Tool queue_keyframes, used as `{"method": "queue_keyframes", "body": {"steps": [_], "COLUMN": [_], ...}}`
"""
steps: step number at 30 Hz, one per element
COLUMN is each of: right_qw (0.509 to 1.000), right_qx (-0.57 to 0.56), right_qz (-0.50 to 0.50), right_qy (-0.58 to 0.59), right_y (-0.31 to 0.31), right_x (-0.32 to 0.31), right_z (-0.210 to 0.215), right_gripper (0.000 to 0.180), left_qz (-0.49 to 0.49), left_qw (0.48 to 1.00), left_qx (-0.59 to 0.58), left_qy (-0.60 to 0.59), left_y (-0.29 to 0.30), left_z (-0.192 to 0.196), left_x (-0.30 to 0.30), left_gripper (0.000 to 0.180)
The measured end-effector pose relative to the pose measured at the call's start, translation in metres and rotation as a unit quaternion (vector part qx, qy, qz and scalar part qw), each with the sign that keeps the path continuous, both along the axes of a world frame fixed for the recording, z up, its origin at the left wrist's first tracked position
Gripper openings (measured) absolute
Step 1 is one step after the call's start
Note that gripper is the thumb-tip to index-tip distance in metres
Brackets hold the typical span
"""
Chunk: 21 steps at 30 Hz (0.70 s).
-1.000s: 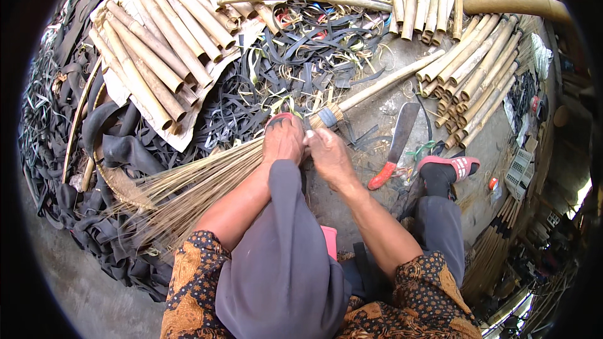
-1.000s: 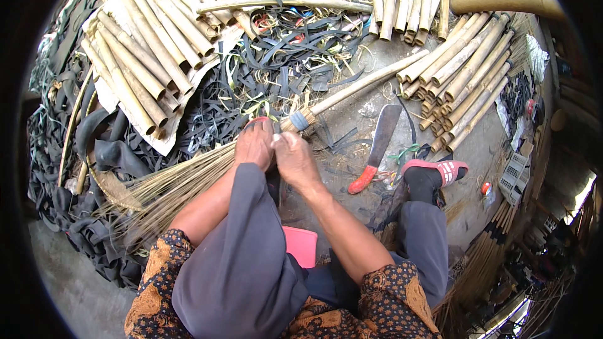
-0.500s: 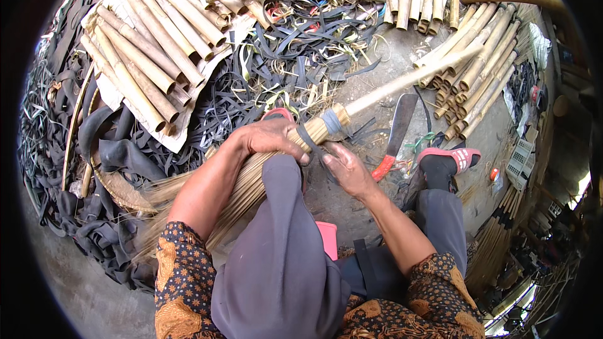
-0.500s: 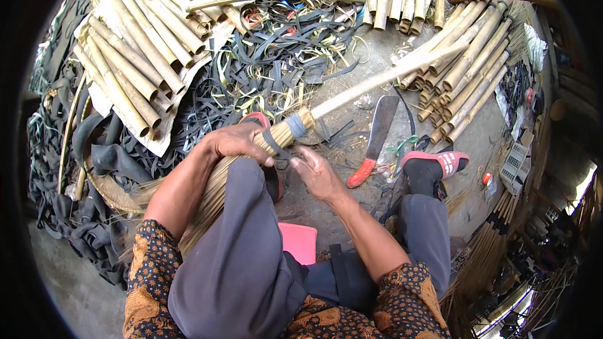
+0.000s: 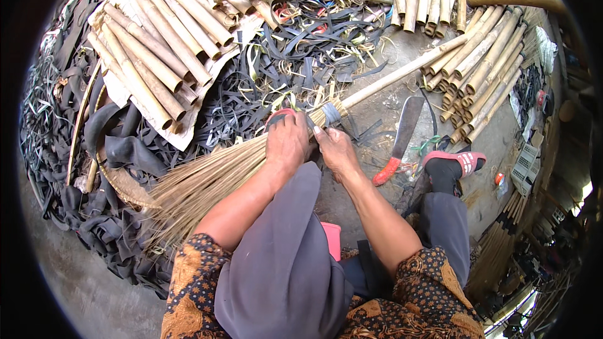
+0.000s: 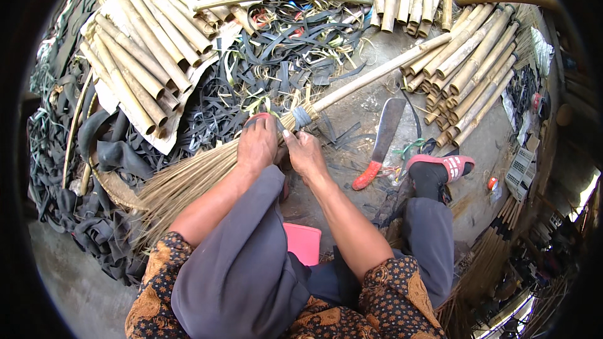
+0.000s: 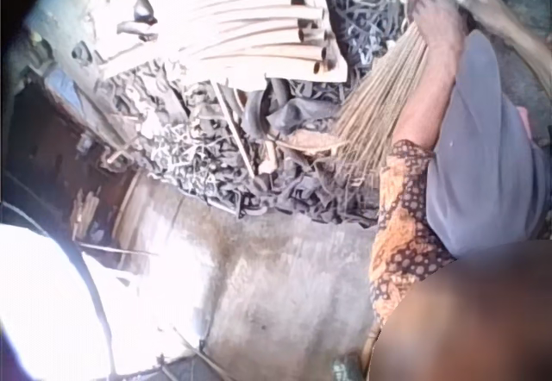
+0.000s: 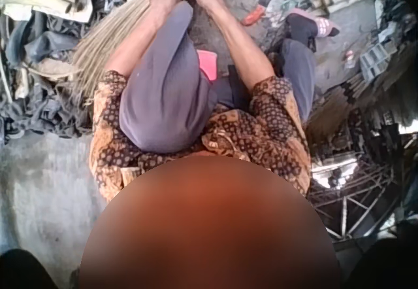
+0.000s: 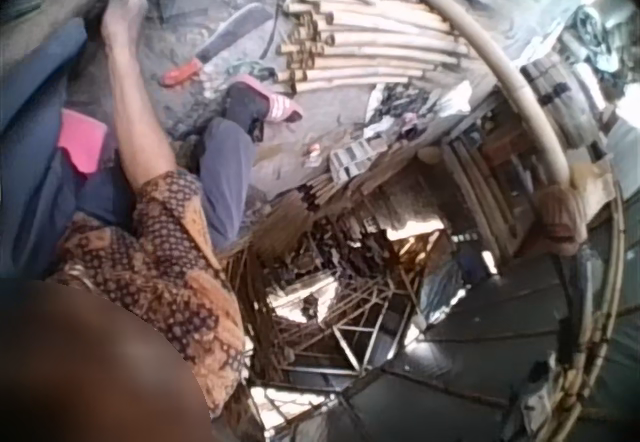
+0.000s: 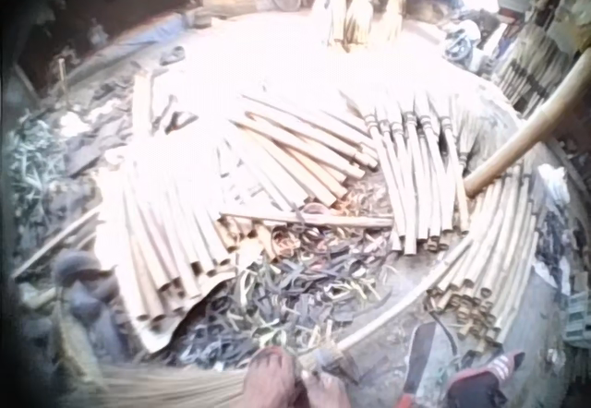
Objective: The person assembles a traditional broom by gathering straw bristles, inserting them into a bamboo handle, and securing them with rubber strips. The person repeatedly wraps and tightens the binding, then places the finished broom aside.
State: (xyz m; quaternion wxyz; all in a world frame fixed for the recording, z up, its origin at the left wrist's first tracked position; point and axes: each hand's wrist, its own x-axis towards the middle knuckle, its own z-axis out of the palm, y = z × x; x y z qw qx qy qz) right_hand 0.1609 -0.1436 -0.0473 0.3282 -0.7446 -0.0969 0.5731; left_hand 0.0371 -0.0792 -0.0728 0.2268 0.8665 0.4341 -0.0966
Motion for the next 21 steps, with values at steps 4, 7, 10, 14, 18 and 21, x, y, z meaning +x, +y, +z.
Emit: {"method": "queue_keyframes", "body": {"steps": [4, 7, 10, 14, 18, 21], "right_qw": [0.995, 0.991, 0.973, 0.997, 0.964, 0.973], "right_qx": [-0.025, 0.027, 0.079, 0.043, 0.041, 0.029], "right_qz": [0.075, 0.068, 0.121, 0.060, -0.029, -0.041], "right_qy": [-0.066, -0.109, -0.179, 0.004, 0.260, 0.225], "right_y": [0.009, -0.002, -0.026, -0.039, -0.036, -0.027], "right_x": [-0.007, -0.029, -0.025, 0.011, 0.030, 0.023], "right_z": [0.013, 0.034, 0.052, 0.050, 0.040, 0.033], "right_gripper": [0.024, 0.026, 0.022, 0.027, 0.028, 0.023], "left_qz": [0.040, 0.050, 0.041, 0.005, -0.006, -0.027], "left_qw": [0.998, 0.993, 0.983, 0.950, 0.627, 0.817], "left_qx": [-0.038, -0.104, -0.177, -0.311, -0.771, -0.565], "left_qy": [-0.029, -0.006, 0.008, -0.024, -0.114, -0.116], "left_y": [0.004, 0.020, 0.038, 0.064, 0.076, 0.073], "left_z": [-0.029, -0.020, 0.000, 0.006, 0.001, 0.007], "left_x": [-0.001, 0.004, 0.004, -0.004, -0.012, -0.010], "left_gripper": [0.026, 0.022, 0.026, 0.043, 0.060, 0.058]}}
